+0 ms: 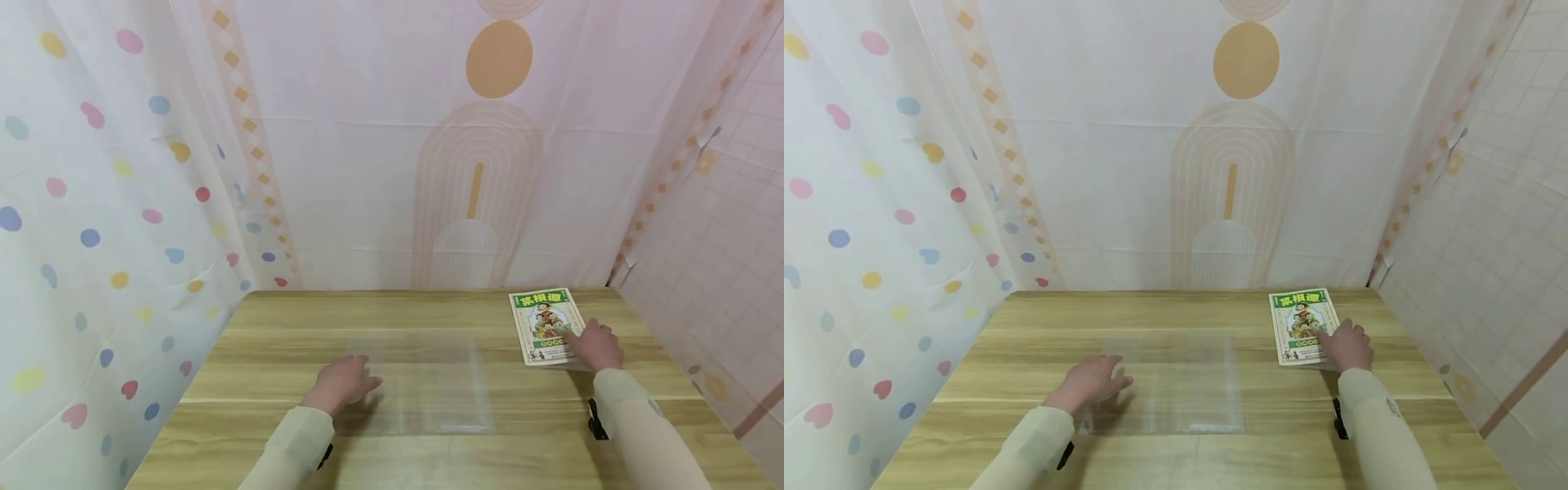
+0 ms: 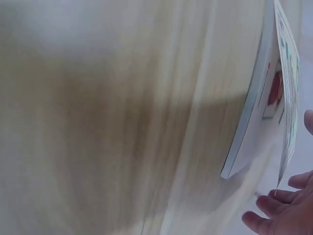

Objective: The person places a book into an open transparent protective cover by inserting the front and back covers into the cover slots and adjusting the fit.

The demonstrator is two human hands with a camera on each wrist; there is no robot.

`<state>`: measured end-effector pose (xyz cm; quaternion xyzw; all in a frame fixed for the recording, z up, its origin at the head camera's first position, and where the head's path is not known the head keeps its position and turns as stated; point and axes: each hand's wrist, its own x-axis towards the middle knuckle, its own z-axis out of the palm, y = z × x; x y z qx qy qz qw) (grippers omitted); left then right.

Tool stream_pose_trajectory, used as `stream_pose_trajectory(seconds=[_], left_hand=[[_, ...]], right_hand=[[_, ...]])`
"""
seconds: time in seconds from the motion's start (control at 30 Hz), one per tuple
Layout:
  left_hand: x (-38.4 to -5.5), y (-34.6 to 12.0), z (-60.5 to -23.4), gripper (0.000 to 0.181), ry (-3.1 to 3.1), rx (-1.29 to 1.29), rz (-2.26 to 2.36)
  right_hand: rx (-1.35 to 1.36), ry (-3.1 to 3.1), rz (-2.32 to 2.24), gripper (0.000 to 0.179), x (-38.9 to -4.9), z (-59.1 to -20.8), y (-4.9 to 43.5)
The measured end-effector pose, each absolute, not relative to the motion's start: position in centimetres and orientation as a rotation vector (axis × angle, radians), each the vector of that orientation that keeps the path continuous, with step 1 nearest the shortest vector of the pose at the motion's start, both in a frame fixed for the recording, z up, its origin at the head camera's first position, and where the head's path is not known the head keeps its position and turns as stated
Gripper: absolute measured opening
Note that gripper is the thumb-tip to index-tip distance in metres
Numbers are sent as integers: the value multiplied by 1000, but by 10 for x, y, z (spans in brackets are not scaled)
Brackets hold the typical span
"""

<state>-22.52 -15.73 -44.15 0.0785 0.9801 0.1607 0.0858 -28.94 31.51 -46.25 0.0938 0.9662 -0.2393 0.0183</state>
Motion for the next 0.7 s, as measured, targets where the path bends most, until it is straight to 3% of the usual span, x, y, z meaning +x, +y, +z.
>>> stream_pose_trajectory(seconds=[0.13,0.4,0.7], left_hand=[[-225,-156,-441,59,2921,233,479],[-225,-152,-442,59,2925,259,477],[-225,-150,-447,59,2920,246,507]], right_hand=[[278,2976,-785,87,-295,-462,322],[245,2852,-797,106,-298,-458,331],[282,2810,-783,114,-300,-458,324]])
